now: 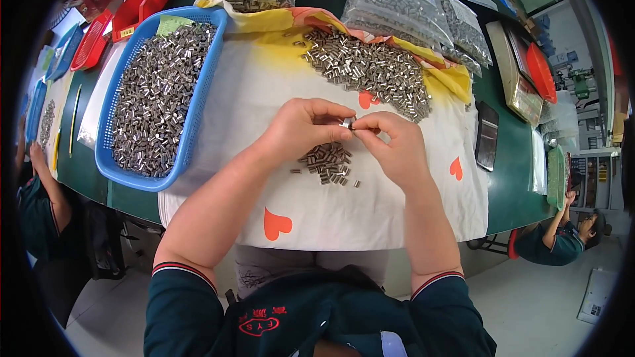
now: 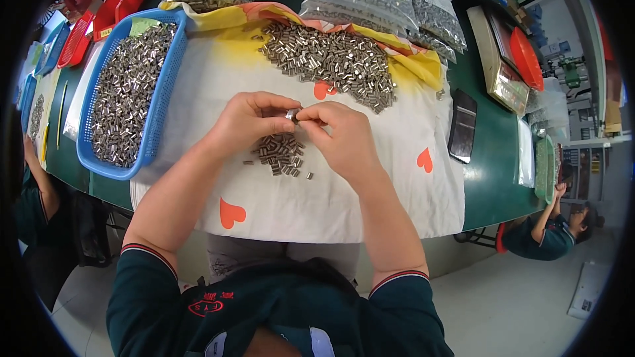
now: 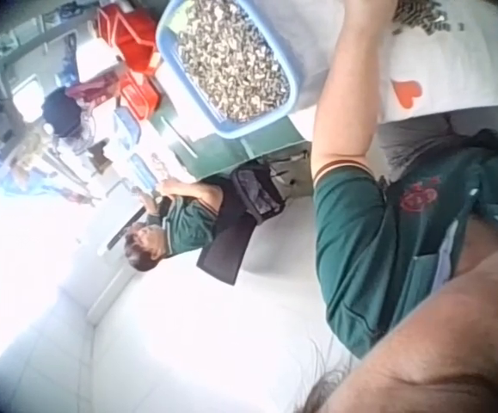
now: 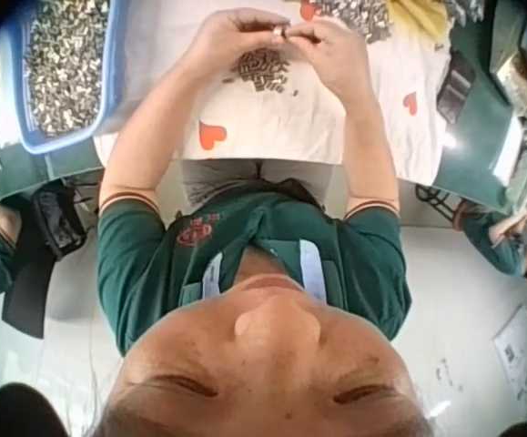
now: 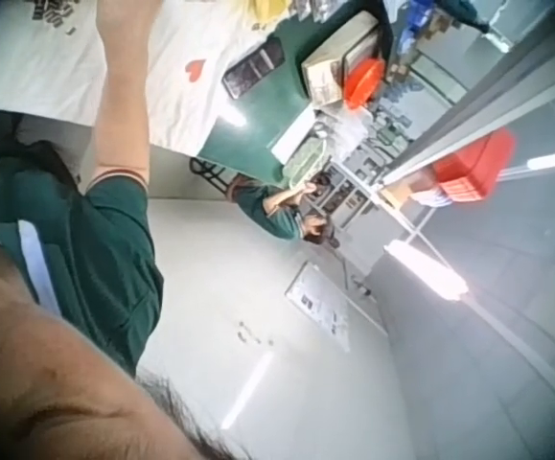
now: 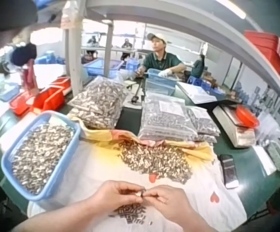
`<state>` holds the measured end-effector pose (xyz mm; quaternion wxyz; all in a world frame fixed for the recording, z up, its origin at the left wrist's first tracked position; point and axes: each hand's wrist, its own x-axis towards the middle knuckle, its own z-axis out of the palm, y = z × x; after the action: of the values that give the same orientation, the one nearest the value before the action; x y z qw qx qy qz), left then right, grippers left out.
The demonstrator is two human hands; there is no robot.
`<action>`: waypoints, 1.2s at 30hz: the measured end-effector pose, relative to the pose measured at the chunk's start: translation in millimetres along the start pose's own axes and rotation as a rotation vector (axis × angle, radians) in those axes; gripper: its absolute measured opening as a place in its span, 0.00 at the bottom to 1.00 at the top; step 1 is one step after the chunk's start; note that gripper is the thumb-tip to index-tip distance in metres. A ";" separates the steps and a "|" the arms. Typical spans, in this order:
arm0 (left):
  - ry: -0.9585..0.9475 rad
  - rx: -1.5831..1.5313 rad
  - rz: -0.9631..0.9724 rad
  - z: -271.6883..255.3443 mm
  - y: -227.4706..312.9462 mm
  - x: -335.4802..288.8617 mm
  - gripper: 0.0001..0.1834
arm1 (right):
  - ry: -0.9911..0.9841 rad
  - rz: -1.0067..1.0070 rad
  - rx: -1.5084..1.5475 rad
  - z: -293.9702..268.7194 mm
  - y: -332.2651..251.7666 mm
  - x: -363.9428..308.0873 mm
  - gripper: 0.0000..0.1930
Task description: Inspecting and sorting small metal industrial components at a factory workbench.
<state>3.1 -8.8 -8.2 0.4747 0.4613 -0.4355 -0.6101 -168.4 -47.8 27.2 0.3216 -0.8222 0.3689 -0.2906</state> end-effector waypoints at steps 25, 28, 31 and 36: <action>-0.010 -0.094 -0.016 1.7 2.9 1.7 0.16 | 0.039 0.271 0.087 -1.2 11.5 3.0 0.02; -0.029 -0.060 -0.007 -2.0 2.8 0.7 0.16 | 0.007 0.181 0.284 1.7 3.6 -1.0 0.02; -0.054 -0.094 -0.004 -2.6 -2.5 3.5 0.17 | -0.008 0.112 0.165 2.5 0.6 -1.6 0.04; 0.008 0.025 0.002 0.8 -1.9 0.7 0.15 | 0.115 -0.169 -0.188 12.2 4.4 -4.4 0.04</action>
<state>1.9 -9.2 -10.0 0.4714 0.4693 -0.4416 -0.6021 -163.9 -42.8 15.2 0.1961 -0.8588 0.3419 -0.3274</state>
